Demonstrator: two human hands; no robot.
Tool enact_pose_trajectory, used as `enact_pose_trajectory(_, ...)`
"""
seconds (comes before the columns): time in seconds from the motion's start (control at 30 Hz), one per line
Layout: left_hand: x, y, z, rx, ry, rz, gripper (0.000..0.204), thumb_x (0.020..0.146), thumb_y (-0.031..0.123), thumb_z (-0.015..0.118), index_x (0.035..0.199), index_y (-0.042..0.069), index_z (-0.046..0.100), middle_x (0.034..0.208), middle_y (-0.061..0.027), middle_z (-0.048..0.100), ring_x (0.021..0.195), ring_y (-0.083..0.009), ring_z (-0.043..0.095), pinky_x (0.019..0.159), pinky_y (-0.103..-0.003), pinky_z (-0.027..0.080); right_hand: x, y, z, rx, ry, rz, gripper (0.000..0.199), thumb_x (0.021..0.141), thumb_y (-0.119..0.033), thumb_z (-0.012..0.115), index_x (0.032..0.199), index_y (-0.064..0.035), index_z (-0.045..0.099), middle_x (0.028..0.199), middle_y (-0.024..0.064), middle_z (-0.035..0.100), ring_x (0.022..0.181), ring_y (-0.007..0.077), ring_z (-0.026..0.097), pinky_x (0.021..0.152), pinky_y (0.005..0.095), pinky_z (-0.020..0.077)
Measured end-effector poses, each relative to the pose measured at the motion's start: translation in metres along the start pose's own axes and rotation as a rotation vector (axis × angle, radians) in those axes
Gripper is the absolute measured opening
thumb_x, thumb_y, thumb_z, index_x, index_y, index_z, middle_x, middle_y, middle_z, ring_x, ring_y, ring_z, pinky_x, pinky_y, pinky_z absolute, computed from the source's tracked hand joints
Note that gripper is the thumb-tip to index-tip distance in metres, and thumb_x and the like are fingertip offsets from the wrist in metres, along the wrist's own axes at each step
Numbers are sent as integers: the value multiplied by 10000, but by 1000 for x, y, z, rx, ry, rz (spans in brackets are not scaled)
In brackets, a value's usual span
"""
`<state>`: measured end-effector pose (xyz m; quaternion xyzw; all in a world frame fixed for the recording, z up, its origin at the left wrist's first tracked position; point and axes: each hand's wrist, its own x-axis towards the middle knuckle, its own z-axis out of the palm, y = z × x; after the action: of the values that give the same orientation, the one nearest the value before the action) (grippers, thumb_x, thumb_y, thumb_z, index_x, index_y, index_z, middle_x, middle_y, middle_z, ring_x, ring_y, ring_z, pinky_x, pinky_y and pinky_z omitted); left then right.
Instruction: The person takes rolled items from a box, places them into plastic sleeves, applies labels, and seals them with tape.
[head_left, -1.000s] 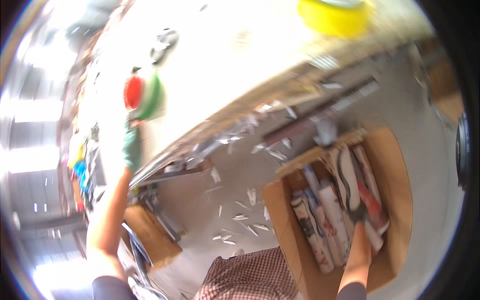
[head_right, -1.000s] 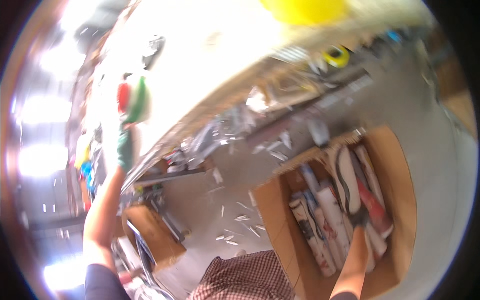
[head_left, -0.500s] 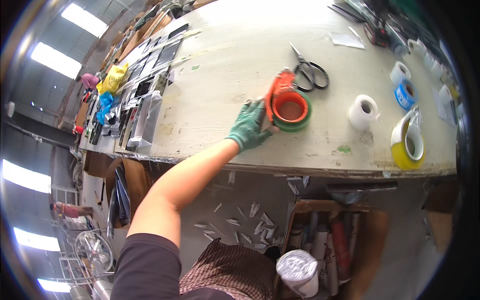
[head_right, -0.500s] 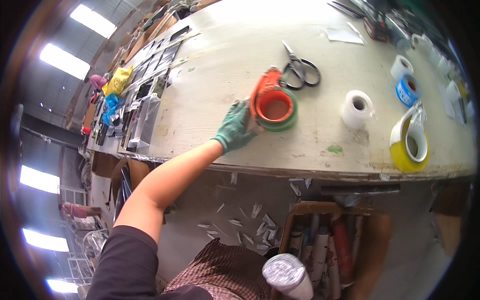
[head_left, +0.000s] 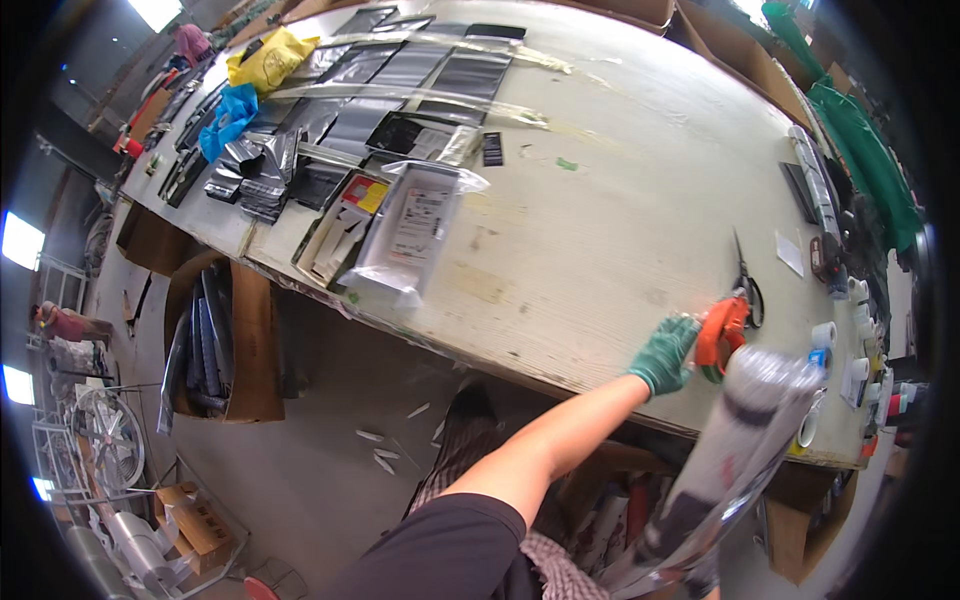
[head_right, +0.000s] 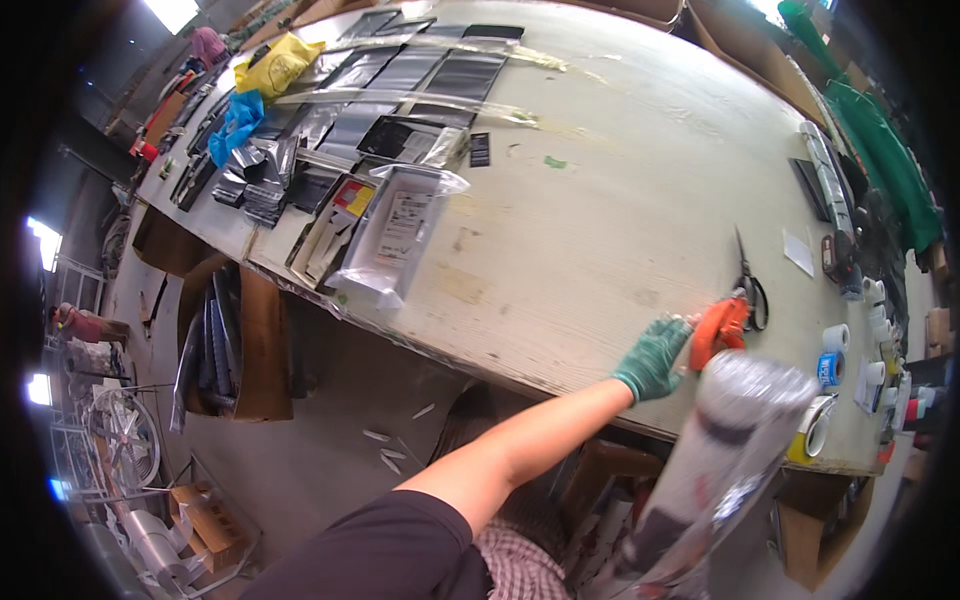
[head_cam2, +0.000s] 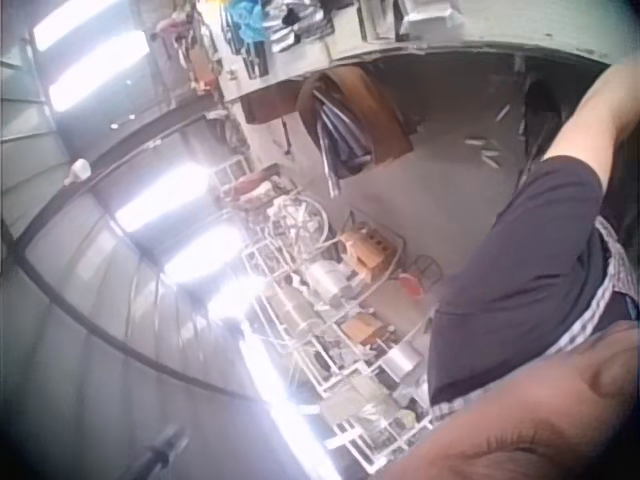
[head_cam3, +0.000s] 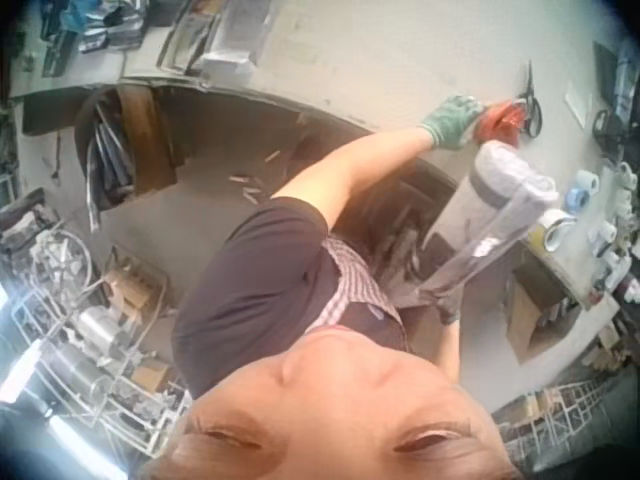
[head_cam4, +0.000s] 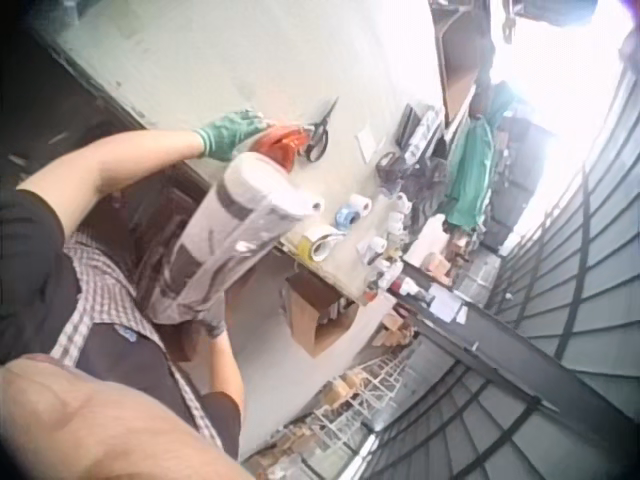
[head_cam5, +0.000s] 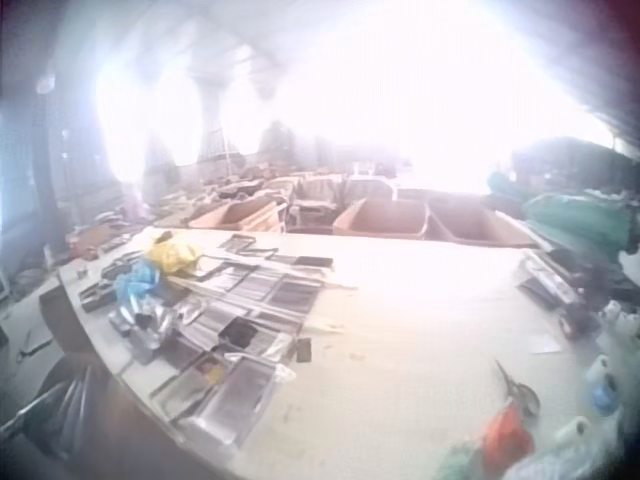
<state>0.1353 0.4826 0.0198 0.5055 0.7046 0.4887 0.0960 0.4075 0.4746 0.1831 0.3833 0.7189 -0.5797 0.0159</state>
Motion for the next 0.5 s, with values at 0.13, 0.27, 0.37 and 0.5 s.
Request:
enact_pose_trajectory(0.13, -72, 24, -46, -616, -195, -296, 643, 838, 296, 586, 1358, 10, 338, 1361, -200, 391, 1283, -327, 348, 1078, -417, 265, 28, -82, 27, 105, -24, 54, 902, 495, -268, 848, 1272, -18, 465, 1185, 131, 583, 1069, 275, 574, 921, 390, 465)
enact_pose_trajectory(0.27, -130, 37, -75, -1261, -643, -291, 623, 922, 379, 509, 1393, 29, 301, 1434, -153, 335, 1323, -247, 313, 1076, -355, 265, 63, -162, 48, 195, -76, 101, 905, 488, -258, 851, 1272, -19, 466, 1180, 119, 588, 1060, 263, 581, 918, 384, 469)
enact_pose_trajectory(0.37, -126, 75, -147, -1592, -843, -277, 1042, 755, 585, 662, 1451, 27, 122, 1436, -120, 315, 1319, -214, 280, 1083, -357, 232, 105, -200, 55, 245, -107, 197, 1030, 417, -152, 861, 1328, -6, 404, 1246, 103, 543, 1101, 241, 541, 974, 375, 426)
enact_pose_trajectory(0.5, -84, 60, -191, -1576, -957, -663, 746, 788, 235, 732, 1371, 56, 303, 1189, -74, 562, 1026, -155, 546, 893, -304, 463, 138, -213, 56, 72, -96, 202, 941, 423, -143, 850, 1268, 20, 469, 1186, 97, 579, 1089, 239, 544, 962, 365, 430)
